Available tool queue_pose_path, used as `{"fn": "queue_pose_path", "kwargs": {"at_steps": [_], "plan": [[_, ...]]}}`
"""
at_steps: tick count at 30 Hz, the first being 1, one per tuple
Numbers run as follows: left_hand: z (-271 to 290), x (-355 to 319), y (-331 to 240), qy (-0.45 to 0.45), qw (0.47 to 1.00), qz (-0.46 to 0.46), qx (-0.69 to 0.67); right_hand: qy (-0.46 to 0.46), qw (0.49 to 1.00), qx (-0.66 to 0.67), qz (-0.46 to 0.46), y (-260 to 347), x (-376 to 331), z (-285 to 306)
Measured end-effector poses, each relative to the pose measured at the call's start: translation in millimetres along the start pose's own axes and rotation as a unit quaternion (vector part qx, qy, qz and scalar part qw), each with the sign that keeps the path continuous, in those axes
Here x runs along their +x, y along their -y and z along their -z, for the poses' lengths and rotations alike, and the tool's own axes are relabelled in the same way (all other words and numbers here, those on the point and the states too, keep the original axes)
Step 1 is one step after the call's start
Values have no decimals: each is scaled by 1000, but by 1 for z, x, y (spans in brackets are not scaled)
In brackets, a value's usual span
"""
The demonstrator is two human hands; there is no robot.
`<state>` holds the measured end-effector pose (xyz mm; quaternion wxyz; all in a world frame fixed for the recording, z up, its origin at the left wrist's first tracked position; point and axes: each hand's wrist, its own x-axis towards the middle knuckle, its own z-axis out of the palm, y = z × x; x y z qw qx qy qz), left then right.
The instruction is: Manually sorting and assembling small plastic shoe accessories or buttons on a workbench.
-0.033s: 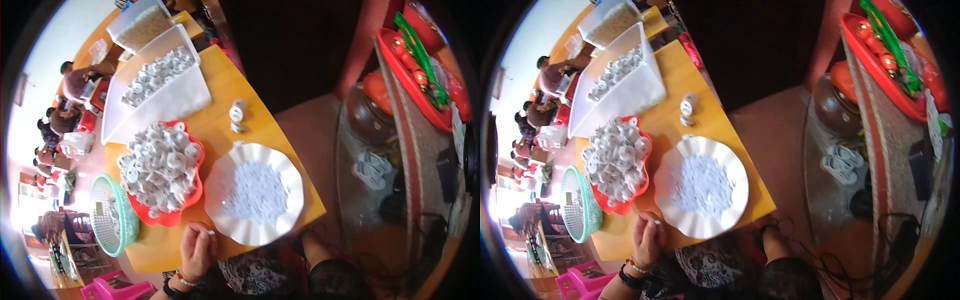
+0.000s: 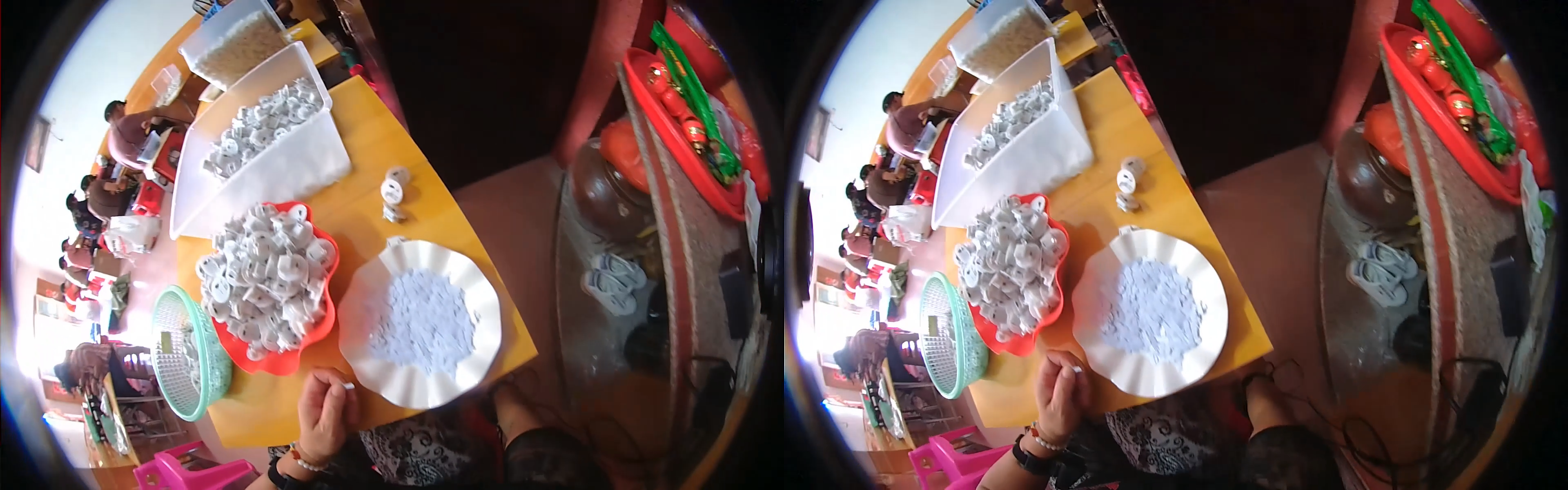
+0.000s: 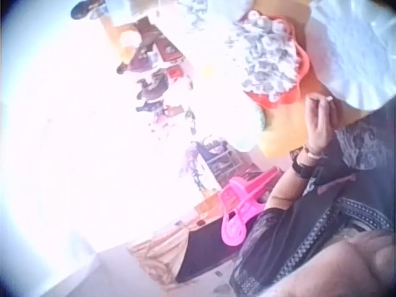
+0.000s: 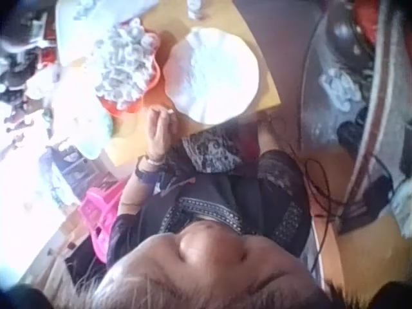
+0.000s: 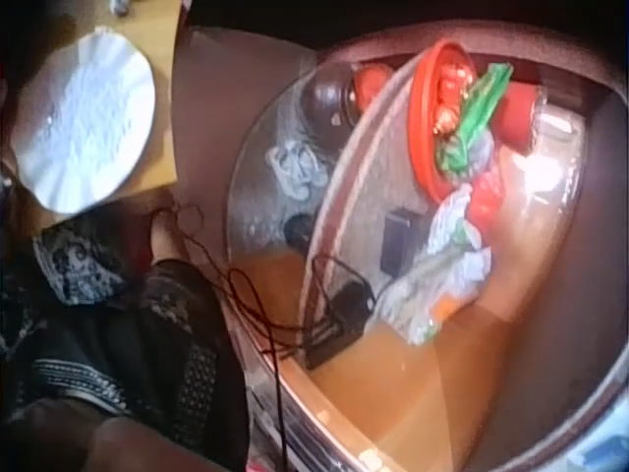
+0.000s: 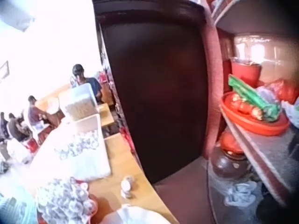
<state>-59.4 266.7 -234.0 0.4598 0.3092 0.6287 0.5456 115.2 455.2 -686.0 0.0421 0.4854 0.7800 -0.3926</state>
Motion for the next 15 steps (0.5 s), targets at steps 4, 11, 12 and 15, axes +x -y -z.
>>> {"fn": "queue_pose_path", "kwargs": {"at_steps": [4, 11, 12, 15], "plan": [[10, -6, 2, -4, 1000, -9, -6, 11, 999, 46, 0, 47, 29, -16], [9, -5, -5, -18, 1000, 12, -3, 22, 995, 95, -22, 31, -24, -56], [8, -4, -5, -21, 1000, 6, 1, 21, 994, 102, -26, 31, -28, -58], [5, -3, -4, -23, 999, 7, 24, 19, 991, 124, -37, 30, -36, -60]]}}
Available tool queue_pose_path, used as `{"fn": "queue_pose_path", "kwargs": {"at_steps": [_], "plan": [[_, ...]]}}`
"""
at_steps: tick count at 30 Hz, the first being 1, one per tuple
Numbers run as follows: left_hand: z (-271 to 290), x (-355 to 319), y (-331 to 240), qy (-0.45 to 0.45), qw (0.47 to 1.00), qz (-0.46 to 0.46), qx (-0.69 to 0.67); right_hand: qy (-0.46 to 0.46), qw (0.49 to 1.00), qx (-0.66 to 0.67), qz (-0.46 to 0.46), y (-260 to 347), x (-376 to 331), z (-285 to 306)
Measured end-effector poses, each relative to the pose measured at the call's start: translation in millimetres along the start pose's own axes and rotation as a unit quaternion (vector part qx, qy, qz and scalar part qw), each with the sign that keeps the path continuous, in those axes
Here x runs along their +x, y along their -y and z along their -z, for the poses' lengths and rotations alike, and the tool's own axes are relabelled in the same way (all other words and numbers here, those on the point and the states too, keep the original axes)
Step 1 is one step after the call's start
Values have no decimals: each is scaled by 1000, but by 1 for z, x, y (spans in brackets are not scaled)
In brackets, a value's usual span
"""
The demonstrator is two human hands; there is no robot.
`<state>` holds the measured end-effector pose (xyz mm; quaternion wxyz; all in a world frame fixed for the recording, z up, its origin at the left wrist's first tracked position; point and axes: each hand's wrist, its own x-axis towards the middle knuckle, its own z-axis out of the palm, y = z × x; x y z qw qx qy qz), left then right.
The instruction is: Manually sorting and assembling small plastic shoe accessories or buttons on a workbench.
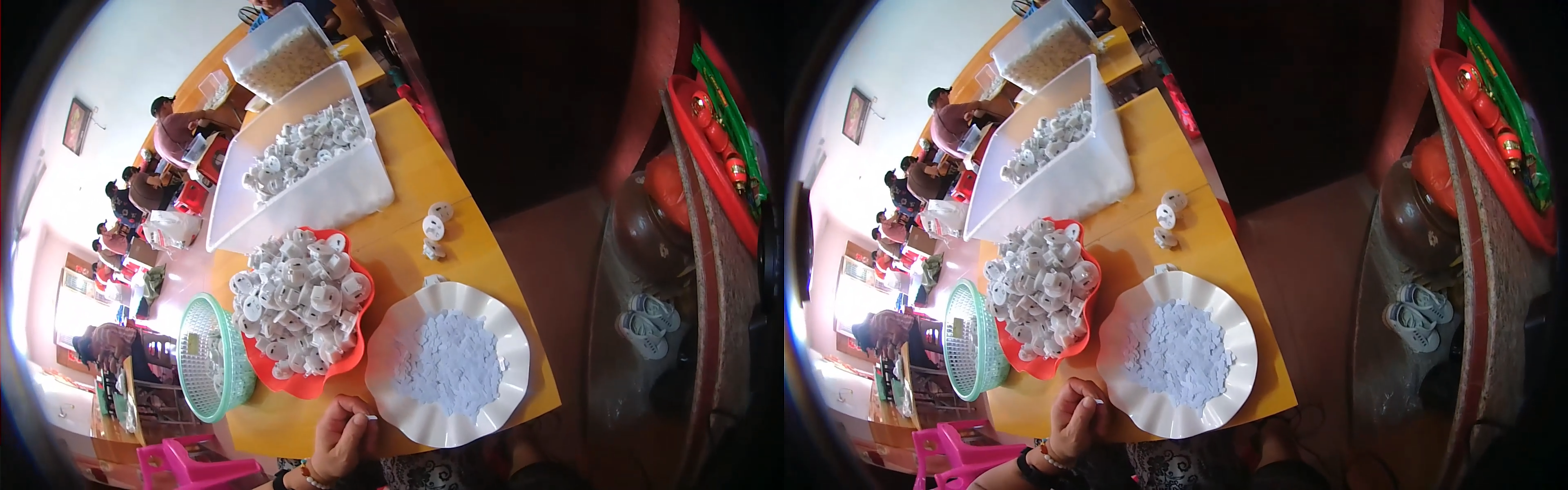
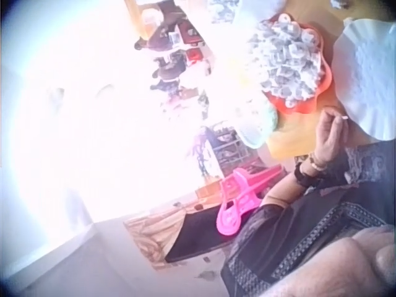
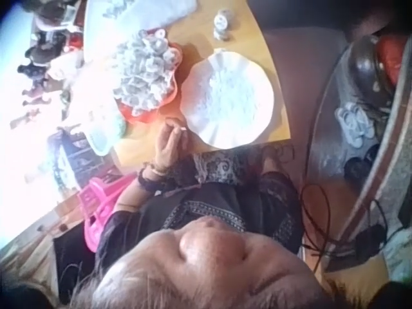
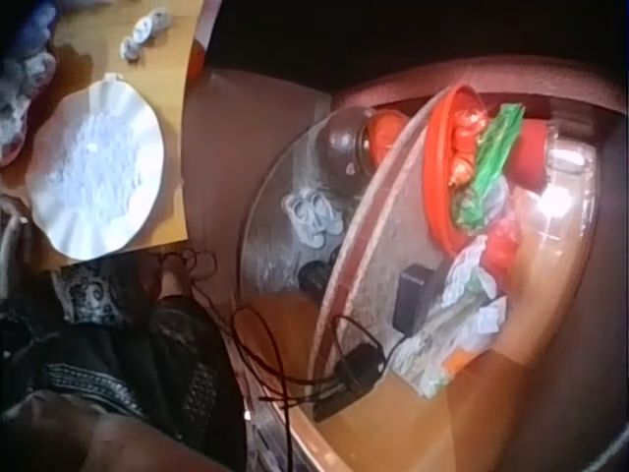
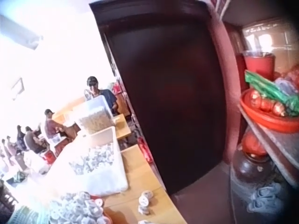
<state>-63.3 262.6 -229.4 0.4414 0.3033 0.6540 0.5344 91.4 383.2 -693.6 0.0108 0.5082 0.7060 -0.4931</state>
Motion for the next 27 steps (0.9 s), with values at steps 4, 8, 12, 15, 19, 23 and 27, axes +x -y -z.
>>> {"fn": "queue_pose_path", "kwargs": {"at_steps": [4, 8, 12, 15, 19, 23, 27], "plan": [[-3, 0, -2, 4, 1000, 25, -13, 3, 999, 24, -28, -3, -4, 23], [-1, -3, -5, 1, 999, 21, -37, -1, 998, 11, -59, -3, -30, 61], [3, -3, 0, 1, 995, 52, -81, -41, 996, -36, -73, 24, -43, 139], [7, 3, 12, 46, 994, -5, -103, -91, 990, -71, -81, 33, -77, 180], [6, 6, 25, 53, 989, -73, -115, -157, 978, -115, -78, 40, -123, 232], [1, 11, 32, 5, 986, -145, -82, -214, 962, -147, -80, 58, -170, 271], [-8, 23, 48, -39, 973, -216, -77, -138, 882, -396, -214, 81, -202, 316]]}}
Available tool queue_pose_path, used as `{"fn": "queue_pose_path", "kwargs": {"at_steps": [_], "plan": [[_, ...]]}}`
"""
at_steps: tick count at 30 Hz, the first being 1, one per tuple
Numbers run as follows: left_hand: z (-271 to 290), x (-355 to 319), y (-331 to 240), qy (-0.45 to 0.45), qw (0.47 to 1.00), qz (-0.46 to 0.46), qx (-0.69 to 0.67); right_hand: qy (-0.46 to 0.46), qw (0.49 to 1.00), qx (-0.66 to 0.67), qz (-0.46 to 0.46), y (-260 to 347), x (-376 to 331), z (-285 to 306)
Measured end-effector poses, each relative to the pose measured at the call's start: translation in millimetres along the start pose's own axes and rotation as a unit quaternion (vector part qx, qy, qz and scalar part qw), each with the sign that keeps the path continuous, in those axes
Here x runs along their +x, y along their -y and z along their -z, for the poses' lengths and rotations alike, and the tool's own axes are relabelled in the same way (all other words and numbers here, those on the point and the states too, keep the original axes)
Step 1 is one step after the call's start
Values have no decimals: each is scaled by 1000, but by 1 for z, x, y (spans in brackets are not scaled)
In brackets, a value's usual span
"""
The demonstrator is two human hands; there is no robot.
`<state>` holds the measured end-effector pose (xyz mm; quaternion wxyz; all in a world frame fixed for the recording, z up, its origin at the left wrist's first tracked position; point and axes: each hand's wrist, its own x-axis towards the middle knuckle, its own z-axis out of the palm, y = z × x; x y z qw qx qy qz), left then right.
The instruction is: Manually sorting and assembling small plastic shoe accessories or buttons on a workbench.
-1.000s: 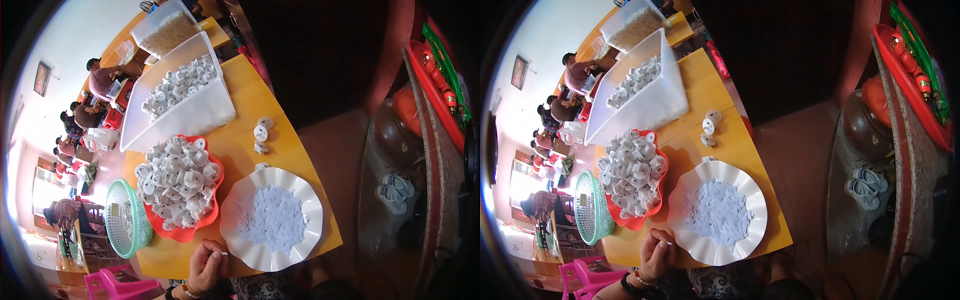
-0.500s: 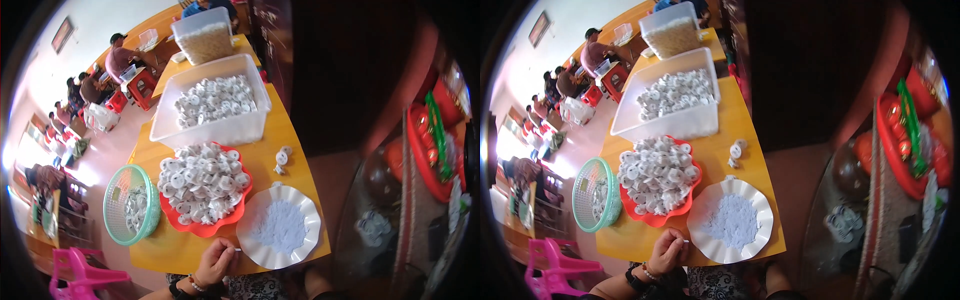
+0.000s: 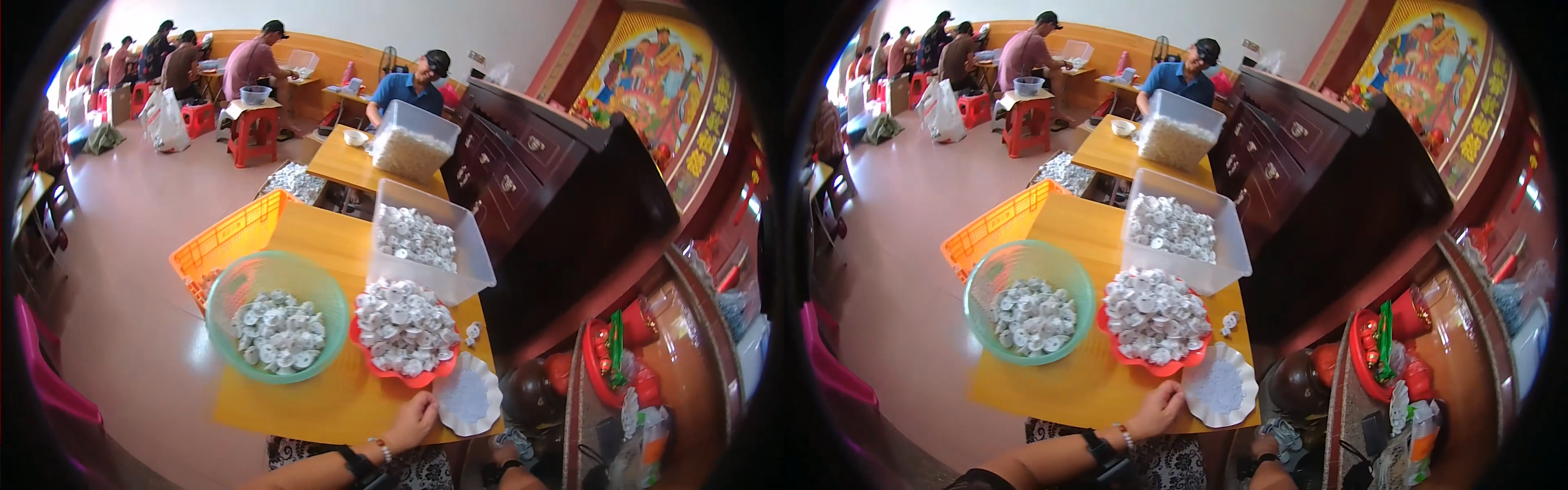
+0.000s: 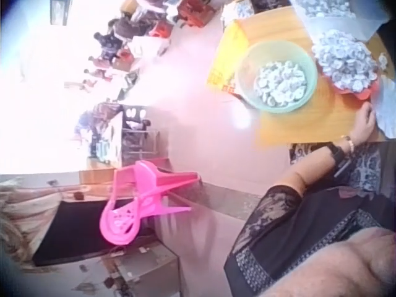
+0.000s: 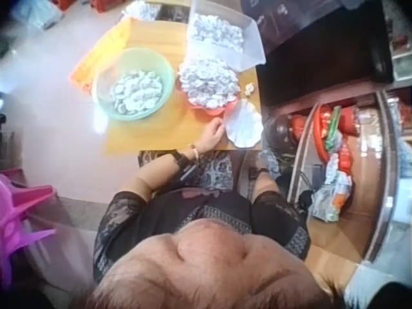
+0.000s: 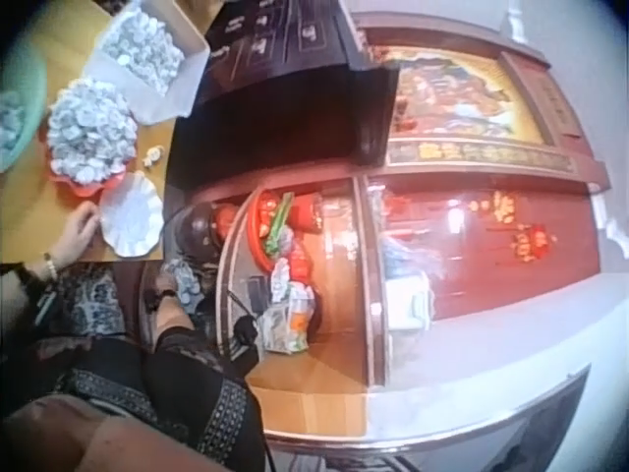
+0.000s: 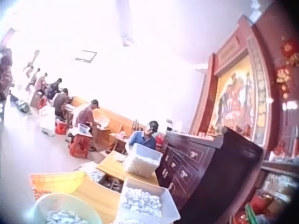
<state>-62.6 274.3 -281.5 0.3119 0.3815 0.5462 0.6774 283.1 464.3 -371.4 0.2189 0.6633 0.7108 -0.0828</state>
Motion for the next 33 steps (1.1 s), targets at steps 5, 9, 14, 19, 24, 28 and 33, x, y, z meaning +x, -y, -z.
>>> {"fn": "queue_pose_path", "kwargs": {"at_steps": [5, 9, 14, 19, 24, 28, 33], "plan": [[-5, 2, 1, 25, 998, -5, -49, -29, 995, -28, -86, 2, -33, 69], [1, 3, 2, 97, 992, 21, -74, -38, 997, -29, -63, 45, -72, 125], [50, -9, -67, 241, 938, 119, -218, -281, 948, 128, 73, 55, -106, 158], [74, -22, -149, 149, 889, 219, -374, -361, 753, 433, 338, 133, -206, 193], [58, -39, -168, 104, 855, 218, -460, -184, 665, 474, 547, 189, -275, 181], [42, -69, -171, 142, 826, 201, -507, -193, 625, 513, 557, 186, -292, 172], [14, -102, -184, 112, 866, 167, -458, -339, 626, 406, 573, 162, -305, 173]]}}
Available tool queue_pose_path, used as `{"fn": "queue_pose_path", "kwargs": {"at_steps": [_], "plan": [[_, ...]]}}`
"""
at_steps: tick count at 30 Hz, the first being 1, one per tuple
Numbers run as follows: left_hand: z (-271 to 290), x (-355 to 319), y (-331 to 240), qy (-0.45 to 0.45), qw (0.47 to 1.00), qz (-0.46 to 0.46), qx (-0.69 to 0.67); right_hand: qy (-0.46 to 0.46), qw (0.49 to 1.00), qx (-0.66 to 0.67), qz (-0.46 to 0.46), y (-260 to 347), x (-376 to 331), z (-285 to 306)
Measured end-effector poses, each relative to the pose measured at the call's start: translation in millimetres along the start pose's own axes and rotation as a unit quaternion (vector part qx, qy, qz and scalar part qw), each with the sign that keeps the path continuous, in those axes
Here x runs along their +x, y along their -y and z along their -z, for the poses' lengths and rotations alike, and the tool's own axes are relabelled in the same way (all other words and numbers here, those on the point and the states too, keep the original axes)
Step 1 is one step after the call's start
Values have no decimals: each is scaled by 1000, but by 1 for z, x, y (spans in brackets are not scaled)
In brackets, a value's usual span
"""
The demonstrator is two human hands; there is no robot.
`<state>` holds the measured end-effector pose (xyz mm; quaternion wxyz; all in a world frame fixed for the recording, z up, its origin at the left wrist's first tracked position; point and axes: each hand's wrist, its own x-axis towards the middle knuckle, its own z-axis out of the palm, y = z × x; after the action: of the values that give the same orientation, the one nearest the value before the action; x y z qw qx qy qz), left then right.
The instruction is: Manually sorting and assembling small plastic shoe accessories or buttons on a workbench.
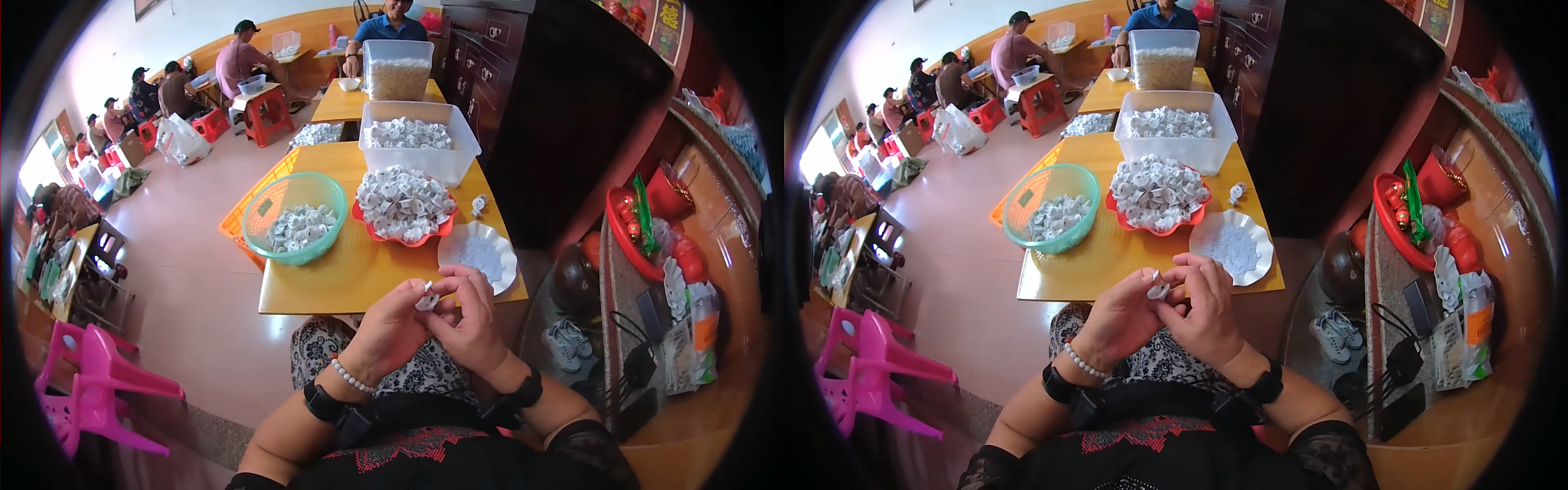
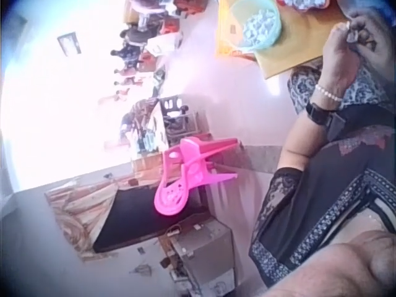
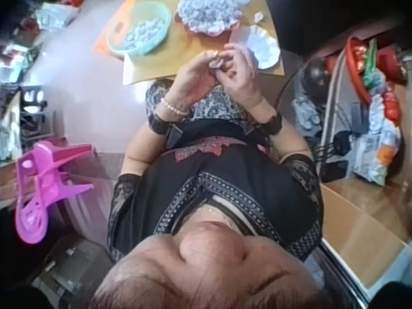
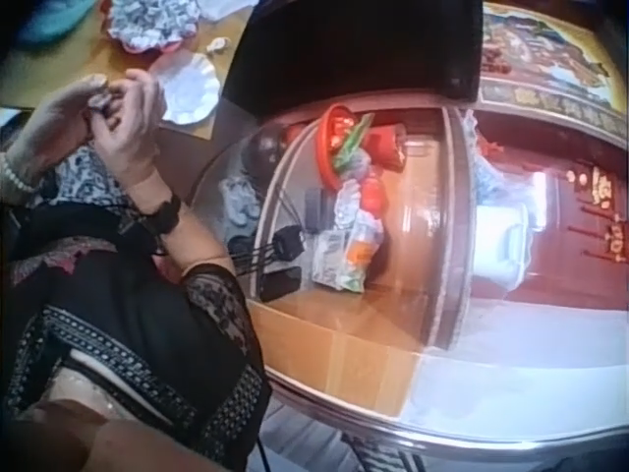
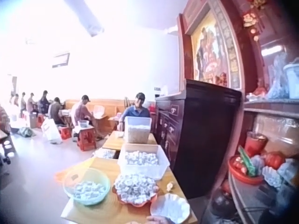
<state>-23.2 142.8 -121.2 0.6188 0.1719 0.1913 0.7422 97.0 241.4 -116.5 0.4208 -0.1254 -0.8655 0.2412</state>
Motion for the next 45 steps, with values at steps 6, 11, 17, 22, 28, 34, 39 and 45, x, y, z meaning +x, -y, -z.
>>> {"fn": "queue_pose_path", "kwargs": {"at_steps": [6, 11, 17, 22, 28, 34, 39, 45], "plan": [[-18, -23, 14, -24, 997, -34, 72, 43, 990, 132, -8, 20, -15, 32], [-39, -29, 25, -62, 979, -94, 170, -8, 965, 249, -85, 27, -23, 41], [-43, -23, 23, -101, 920, -136, 352, -81, 987, 138, -11, 22, -15, 51], [-23, -4, 23, -127, 866, -162, 455, -43, 995, -24, 89, 8, -5, 44], [14, 31, 24, -167, 856, -126, 472, -19, 999, -28, 33, -33, 4, 18], [26, 75, 11, -179, 877, -63, 441, -38, 999, 3, -32, -77, 26, -6], [38, 97, -2, -136, 969, 54, 199, -1, 984, 80, -157, -100, 39, -10], [47, 89, -19, -52, 965, 71, 245, -33, 851, 378, -362, -117, 41, 1]]}}
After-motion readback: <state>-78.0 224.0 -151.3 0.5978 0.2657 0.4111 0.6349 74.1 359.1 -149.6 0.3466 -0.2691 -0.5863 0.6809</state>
